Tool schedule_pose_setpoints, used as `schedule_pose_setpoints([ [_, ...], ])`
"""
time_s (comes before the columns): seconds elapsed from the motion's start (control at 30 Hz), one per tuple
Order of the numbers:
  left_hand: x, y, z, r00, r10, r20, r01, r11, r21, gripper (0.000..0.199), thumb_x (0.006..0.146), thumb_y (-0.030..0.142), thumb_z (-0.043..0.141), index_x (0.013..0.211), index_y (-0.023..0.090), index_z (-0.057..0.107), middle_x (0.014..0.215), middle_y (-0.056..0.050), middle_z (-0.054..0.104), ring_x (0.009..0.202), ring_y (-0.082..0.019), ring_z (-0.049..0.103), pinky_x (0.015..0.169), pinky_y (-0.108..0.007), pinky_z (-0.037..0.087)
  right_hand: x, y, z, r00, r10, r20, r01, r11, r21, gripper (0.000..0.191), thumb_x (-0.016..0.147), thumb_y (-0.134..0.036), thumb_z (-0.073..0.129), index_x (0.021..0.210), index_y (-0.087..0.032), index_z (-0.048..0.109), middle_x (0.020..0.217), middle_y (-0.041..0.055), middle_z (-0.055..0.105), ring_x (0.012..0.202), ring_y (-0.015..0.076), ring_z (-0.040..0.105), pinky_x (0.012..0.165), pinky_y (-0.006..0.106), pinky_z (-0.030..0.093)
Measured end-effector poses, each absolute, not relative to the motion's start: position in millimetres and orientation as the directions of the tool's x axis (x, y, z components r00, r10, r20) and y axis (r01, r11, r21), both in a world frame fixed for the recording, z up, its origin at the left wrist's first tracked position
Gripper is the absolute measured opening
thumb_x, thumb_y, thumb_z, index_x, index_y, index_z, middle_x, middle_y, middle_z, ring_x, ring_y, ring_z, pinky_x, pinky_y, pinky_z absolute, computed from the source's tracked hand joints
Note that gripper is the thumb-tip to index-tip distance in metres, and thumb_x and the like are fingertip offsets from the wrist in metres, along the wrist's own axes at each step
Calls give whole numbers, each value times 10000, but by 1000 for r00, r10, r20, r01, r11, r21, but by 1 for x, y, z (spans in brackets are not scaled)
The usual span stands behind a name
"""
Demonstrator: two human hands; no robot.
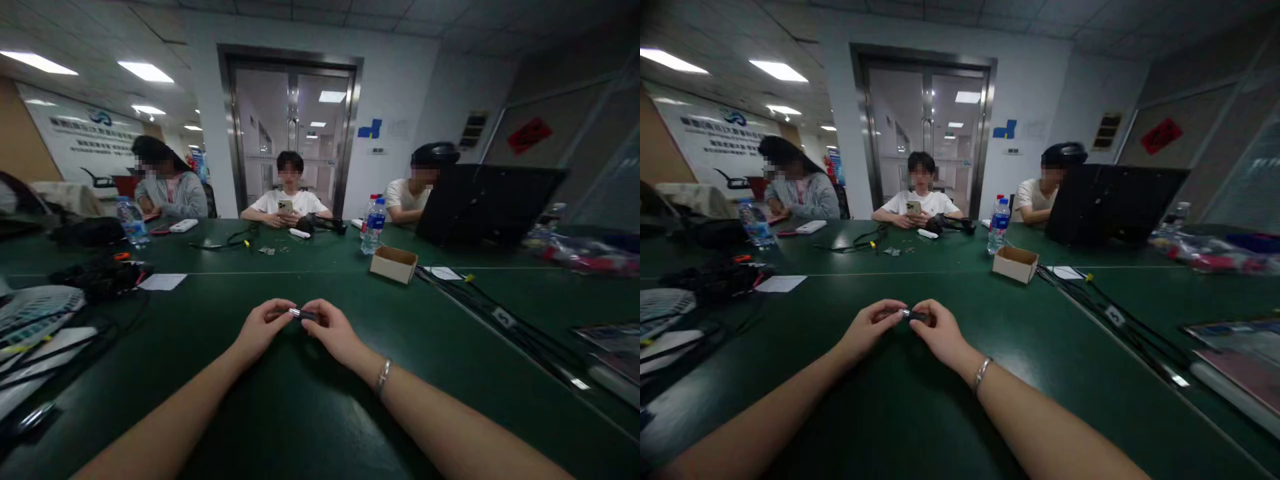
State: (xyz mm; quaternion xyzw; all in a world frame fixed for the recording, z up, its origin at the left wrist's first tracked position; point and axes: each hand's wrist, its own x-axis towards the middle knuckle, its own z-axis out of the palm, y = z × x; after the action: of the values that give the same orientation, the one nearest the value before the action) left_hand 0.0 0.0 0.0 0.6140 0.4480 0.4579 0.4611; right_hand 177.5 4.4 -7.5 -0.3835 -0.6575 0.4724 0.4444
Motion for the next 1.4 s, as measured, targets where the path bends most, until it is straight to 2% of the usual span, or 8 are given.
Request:
schedule_pose_setpoints([
  [0.17,-1,2,-2,195,968,161,90,-181,979,278,714,332,650,941,174,629,911,-41,655,839,-176,600,757,-290,463,177,7,-9,-309,923,229,60,259,-964,221,710,-226,641,913,-182,566,766,-17,573,627,108,522,594,256,425],
  [0.3,-2,1,-2,222,958,183,56,-200,978,268,724,305,654,962,183,632,947,-42,656,881,-178,605,793,-291,461,178,6,-8,-327,921,212,56,243,-968,220,721,-234,636,923,-181,567,737,-19,567,621,111,524,591,260,429],
  [0.53,-1,-2,3,198,969,148,94,-169,981,256,733,327,646,942,179,640,927,-40,659,847,-175,608,756,-289,471,178,7,-11,-327,918,226,73,263,-962,220,734,-238,633,938,-182,573,701,-30,556,608,108,517,579,255,417],
  [0.83,-2,-3,2,214,960,182,16,-190,982,250,724,267,658,959,186,627,987,-41,663,969,-196,618,890,-339,463,178,7,-10,-324,922,213,80,251,-965,211,737,-223,631,938,-185,576,707,-27,559,613,112,524,584,258,425],
  [1.1,-1,-2,0,211,963,170,45,-183,982,269,733,316,660,956,169,626,953,-48,674,923,-194,633,877,-339,472,178,10,-15,-324,917,233,58,265,-962,211,736,-223,632,935,-187,574,699,-35,549,594,102,517,563,242,412],
  [1.4,-3,-6,5,224,960,170,20,-179,984,255,736,272,658,971,182,617,1007,-54,667,1006,-215,618,913,-374,470,179,10,-16,-331,916,227,74,265,-961,218,744,-230,632,948,-182,574,709,-28,562,595,102,523,565,244,429],
])
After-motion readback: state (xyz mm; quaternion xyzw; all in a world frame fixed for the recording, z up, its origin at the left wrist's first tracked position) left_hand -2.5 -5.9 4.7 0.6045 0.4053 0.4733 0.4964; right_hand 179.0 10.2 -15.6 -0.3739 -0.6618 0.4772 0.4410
